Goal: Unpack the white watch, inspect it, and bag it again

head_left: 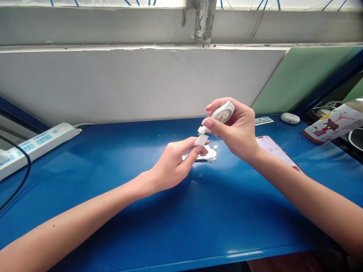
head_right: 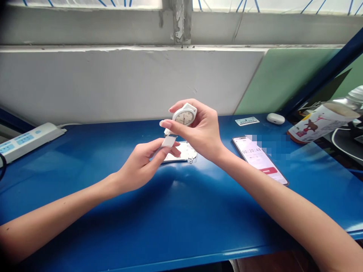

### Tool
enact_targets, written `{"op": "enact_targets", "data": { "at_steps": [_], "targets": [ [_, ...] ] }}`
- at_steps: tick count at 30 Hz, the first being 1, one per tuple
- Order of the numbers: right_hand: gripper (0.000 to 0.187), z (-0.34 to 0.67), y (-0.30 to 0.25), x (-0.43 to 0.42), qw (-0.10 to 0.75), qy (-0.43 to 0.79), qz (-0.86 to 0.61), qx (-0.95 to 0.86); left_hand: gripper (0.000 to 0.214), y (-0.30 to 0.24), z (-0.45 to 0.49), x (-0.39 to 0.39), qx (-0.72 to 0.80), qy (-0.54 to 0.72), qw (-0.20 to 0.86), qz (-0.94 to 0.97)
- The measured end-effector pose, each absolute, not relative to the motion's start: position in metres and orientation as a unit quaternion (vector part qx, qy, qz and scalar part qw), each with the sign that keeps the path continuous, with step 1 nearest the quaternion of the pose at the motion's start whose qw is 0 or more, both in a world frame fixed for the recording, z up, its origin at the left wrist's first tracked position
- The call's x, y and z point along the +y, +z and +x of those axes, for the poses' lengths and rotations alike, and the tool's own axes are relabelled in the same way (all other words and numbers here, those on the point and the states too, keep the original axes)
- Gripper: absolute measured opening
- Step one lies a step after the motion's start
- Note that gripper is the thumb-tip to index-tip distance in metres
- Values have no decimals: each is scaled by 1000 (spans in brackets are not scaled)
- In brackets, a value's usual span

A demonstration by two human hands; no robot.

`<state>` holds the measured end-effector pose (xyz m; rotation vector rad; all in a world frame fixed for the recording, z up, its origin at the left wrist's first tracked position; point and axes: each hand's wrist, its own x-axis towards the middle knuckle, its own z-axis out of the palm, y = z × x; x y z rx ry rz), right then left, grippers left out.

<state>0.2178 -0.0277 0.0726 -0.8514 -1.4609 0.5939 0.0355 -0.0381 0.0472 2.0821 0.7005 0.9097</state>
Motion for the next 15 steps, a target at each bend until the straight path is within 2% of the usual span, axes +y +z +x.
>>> {"op": "enact_targets", "data": {
  "at_steps": [6, 10, 15],
  "targets": [
    [37, 217, 66, -27, 601, 361, -362, -615, 24, 48, 44, -47, 256, 324, 600, 685],
    [49, 208, 63, -18, 563, 441, -349, -606, 28, 46, 47, -48, 258, 310, 695, 595],
    [53, 197, 61, -13, 539, 565, -323, -535, 27, 44, 49, -45, 281, 310, 770, 482]
  ]
}}
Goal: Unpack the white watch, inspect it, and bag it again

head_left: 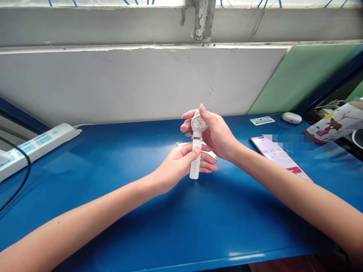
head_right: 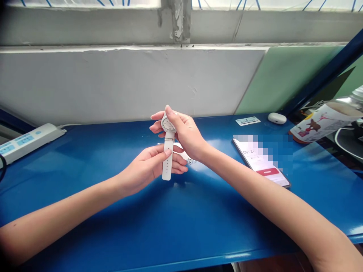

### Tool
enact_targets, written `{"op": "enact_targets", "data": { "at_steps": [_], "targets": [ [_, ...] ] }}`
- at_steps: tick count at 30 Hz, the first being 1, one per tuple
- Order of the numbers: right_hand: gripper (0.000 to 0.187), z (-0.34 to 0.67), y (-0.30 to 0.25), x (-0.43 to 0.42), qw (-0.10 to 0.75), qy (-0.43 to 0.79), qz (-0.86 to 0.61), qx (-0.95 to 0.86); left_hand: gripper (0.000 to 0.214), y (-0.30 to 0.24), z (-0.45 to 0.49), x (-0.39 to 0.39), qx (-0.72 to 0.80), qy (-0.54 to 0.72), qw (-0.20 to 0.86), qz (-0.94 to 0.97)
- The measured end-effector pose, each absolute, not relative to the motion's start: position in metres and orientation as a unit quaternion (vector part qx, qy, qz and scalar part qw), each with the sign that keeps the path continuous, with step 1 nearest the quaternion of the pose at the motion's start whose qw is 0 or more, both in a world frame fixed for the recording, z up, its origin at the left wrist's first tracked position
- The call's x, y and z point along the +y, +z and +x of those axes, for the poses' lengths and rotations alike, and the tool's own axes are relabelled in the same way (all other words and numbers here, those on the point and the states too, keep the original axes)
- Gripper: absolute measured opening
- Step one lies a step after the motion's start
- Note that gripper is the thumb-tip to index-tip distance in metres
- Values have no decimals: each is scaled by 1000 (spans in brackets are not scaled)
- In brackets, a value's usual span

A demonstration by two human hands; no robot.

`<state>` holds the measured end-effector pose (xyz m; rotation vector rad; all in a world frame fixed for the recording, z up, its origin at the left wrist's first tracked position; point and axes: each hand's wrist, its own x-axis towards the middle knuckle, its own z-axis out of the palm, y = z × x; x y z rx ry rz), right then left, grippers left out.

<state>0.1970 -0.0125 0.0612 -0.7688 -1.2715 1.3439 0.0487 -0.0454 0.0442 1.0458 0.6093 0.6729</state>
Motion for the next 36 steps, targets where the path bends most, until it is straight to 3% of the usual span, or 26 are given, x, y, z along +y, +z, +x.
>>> {"op": "enact_targets", "data": {
  "at_steps": [11, 19, 25, 36],
  "targets": [
    [29, 203, 53, -6, 501, 641, -296, -501, 19, 40, 47, -40, 226, 288, 844, 392],
    [34, 199, 47, -4, 468, 718, -265, -442, 21, 37, 50, -42, 231, 282, 851, 379],
    [25, 203, 40, 3, 431, 748, -260, -433, 28, 32, 51, -38, 284, 288, 822, 401],
    [46, 203, 48, 6, 427, 776, -263, -383, 24, 32, 51, -38, 301, 274, 829, 384]
  ]
}}
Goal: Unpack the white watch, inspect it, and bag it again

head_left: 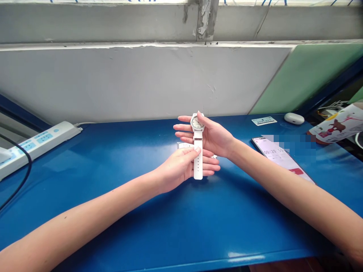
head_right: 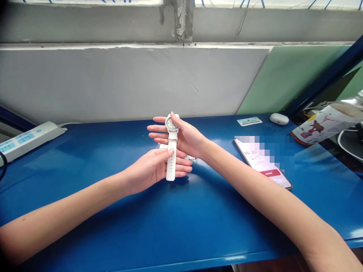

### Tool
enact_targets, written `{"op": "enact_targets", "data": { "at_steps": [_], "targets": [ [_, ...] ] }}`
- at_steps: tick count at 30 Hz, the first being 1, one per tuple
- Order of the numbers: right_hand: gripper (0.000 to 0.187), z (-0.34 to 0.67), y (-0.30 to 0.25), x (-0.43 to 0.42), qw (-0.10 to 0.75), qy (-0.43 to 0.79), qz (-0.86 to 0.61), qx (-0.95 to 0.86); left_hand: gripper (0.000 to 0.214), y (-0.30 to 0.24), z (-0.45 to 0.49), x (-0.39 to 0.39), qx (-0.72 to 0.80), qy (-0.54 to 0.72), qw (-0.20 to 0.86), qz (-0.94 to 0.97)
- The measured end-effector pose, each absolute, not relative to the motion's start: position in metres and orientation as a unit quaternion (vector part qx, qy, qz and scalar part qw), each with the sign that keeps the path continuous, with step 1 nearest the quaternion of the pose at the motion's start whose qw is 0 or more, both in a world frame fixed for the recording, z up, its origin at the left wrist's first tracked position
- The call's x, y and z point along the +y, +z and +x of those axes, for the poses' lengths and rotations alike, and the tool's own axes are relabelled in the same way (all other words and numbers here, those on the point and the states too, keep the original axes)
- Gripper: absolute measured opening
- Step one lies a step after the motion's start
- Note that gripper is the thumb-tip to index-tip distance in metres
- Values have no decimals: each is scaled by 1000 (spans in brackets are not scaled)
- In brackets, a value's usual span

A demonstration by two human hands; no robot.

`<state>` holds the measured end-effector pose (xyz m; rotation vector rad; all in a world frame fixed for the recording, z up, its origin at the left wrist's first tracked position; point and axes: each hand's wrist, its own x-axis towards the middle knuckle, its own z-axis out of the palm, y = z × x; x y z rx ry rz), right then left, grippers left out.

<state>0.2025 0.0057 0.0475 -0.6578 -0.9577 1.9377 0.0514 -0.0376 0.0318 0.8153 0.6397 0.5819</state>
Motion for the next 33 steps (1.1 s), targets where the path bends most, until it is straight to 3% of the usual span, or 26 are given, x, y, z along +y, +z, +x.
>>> {"op": "enact_targets", "data": {
  "at_steps": [7, 13, 23, 33],
  "targets": [
    [57, 204, 52, 5, 411, 799, -240, -368, 28, 35, 52, -40, 306, 289, 820, 389],
    [48, 205, 53, 7, 431, 796, -258, -337, 30, 36, 51, -39, 320, 290, 812, 392],
    [23, 207, 46, 11, 519, 691, -324, -385, 26, 34, 51, -38, 294, 303, 819, 389],
    [22, 209, 45, 6, 422, 739, -244, -465, 24, 33, 48, -38, 284, 270, 816, 425]
  ]
}}
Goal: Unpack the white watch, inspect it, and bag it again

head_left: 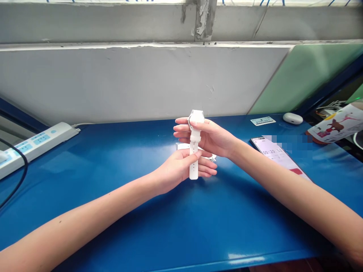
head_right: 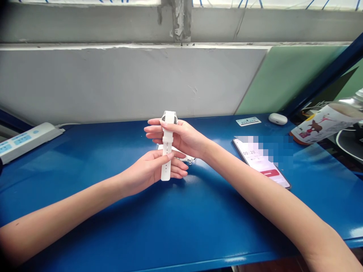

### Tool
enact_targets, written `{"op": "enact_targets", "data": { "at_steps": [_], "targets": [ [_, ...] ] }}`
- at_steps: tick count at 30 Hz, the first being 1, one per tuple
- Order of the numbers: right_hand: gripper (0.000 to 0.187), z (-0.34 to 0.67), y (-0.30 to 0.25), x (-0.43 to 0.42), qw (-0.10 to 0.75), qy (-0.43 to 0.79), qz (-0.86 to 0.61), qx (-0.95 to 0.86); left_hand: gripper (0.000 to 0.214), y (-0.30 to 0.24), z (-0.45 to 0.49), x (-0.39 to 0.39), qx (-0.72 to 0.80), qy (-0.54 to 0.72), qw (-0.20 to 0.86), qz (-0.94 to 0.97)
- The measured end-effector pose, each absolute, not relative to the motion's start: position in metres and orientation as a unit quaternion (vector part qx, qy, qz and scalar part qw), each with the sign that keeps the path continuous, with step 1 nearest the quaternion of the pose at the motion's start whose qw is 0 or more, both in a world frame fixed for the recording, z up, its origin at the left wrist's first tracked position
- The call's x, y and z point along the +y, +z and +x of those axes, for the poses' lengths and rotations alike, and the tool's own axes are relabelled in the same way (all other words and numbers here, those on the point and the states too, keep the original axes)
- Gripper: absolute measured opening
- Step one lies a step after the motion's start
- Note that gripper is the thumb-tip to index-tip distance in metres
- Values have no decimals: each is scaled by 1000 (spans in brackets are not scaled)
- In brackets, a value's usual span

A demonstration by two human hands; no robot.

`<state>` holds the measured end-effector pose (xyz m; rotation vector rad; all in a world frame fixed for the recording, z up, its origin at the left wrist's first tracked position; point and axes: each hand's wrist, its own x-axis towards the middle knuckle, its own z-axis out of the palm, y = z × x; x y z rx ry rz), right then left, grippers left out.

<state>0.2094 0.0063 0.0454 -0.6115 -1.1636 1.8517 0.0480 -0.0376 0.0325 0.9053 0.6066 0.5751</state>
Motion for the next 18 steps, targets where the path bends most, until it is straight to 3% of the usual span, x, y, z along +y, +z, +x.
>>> {"op": "enact_targets", "data": {
  "at_steps": [18],
  "targets": [
    [24, 211, 48, 8, 416, 761, -274, -416, 25, 29, 48, -32, 308, 286, 793, 441]
  ]
}}
